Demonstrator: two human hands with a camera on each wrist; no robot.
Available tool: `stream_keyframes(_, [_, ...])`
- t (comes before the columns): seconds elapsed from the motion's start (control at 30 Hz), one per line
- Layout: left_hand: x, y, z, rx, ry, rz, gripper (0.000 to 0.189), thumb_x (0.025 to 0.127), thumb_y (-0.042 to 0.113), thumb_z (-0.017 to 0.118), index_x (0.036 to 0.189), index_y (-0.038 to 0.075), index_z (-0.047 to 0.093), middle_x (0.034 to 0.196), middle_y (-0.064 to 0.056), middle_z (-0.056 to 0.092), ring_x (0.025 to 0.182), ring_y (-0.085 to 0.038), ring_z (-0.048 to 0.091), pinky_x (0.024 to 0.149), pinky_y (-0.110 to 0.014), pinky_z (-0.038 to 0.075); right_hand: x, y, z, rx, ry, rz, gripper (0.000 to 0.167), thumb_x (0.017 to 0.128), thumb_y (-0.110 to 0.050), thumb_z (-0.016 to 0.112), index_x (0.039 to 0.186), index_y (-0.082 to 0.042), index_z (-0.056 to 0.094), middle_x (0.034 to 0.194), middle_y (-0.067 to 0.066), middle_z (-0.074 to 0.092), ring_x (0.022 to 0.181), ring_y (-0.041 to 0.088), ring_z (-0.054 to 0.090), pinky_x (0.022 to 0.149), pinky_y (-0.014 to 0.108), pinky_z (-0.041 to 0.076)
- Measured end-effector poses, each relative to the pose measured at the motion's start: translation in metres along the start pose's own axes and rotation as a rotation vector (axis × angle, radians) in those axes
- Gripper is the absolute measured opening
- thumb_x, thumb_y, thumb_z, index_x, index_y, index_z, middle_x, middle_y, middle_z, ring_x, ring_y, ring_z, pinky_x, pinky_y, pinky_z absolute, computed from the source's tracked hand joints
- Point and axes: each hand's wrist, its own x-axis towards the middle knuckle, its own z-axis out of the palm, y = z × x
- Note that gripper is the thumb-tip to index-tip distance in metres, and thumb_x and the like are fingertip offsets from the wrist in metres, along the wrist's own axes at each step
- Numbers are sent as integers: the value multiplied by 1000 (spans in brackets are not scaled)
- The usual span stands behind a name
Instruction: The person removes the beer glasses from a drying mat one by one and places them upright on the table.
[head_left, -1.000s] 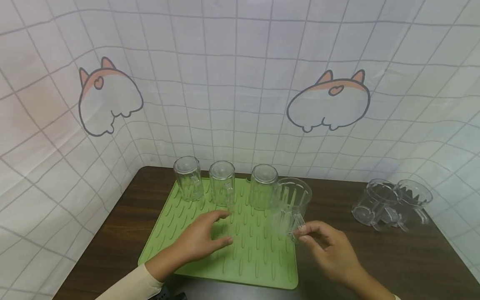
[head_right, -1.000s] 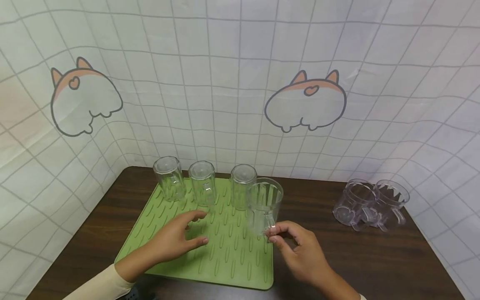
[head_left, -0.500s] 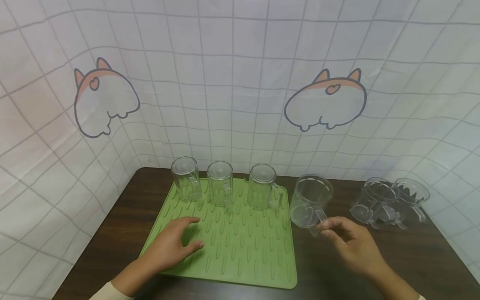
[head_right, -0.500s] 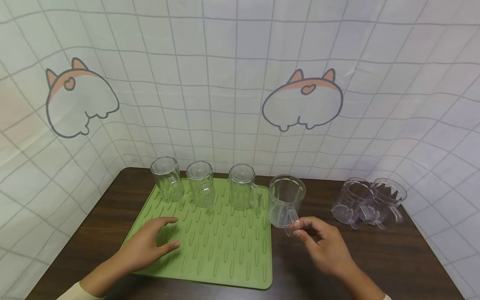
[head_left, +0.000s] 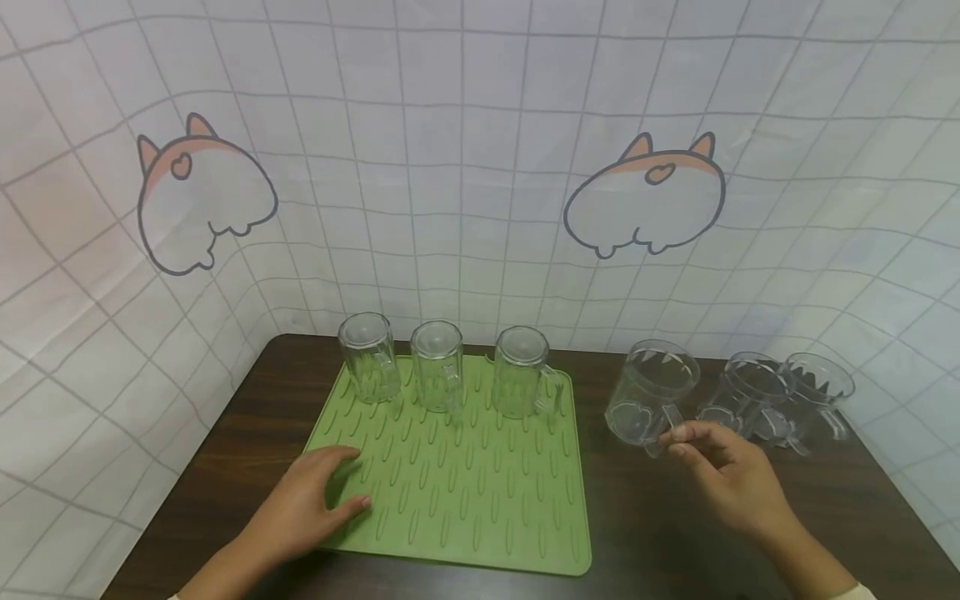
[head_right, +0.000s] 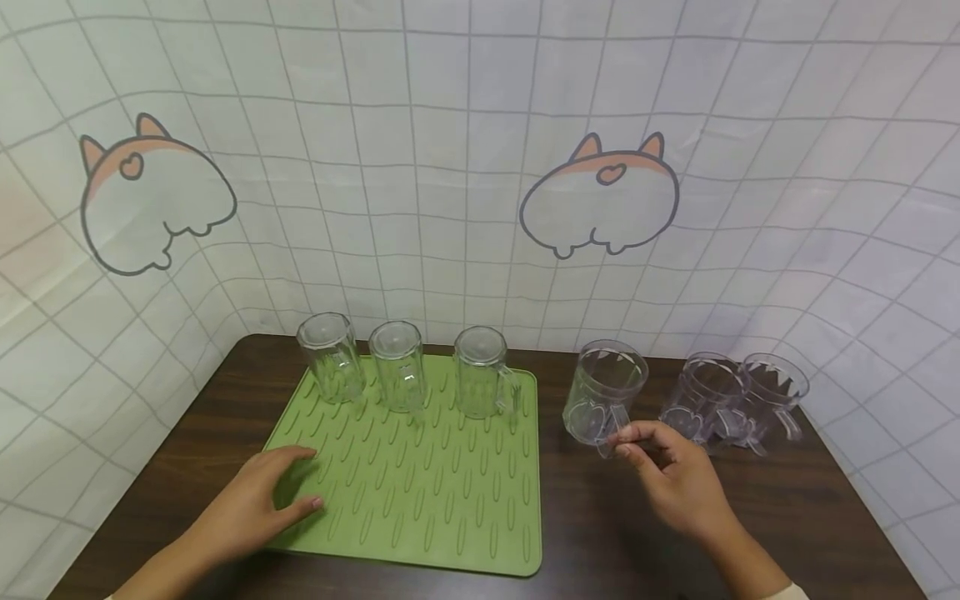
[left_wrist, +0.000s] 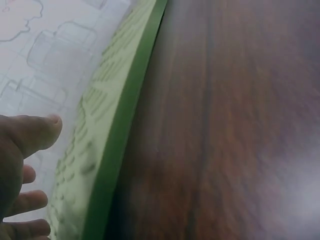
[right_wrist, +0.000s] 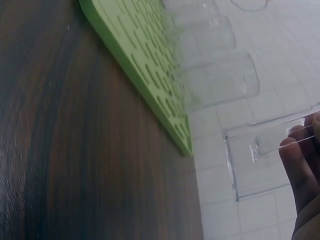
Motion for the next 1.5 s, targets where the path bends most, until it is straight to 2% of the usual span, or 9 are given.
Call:
stream_keyframes(0.3, [-16,-13,-4,19,11,8,70,83,42,86,138,7,60,138,-14,58,131,-44,47,102,-70,36,3,14,-9,-42,-31,39,14,98,1,67,105,-11,66,107,0,74,94,1,68,79,17,54])
stream_keyframes(0.53, [-24,-21,-8,37,-14,-45,81,82,58,81,141,9,58,145,-19,50,134,-47,41,96,-75,34,6,23,-14,-39,-17,41,12,99,1,66,105,-9,66,106,2,73,97,-2,67,80,14,53])
stream_keyframes(0.73, [-32,-28,-13,50,-21,-86,90,79,65,79,144,8,54,149,-25,44,135,-51,37,95,-78,30,7,31,-17,-80,-14,58,10,99,-2,66,105,-11,66,107,2,75,96,-4,66,77,14,53])
stream_keyframes(1.03, [-41,-41,-18,90,-67,-124,108,74,77,74,150,5,45,154,-28,36,137,-56,31,92,-82,28,7,43,-21,-68,-19,73,11,98,-1,67,106,-8,66,107,6,74,95,-4,67,78,14,53])
stream_keyframes(1.3, [-45,-49,-16,139,-144,-157,119,73,84,67,153,1,40,154,-31,34,137,-58,29,89,-83,31,6,51,-26,-130,-37,138,7,101,-9,66,108,-12,67,110,7,75,89,4,70,62,24,53])
stream_keyframes(1.5, [-43,-50,-15,142,-166,-165,119,74,83,68,154,0,38,155,-32,33,138,-58,28,90,-83,30,5,56,-25,-124,-41,140,6,101,-5,65,107,-8,66,109,10,74,92,-2,68,73,15,52])
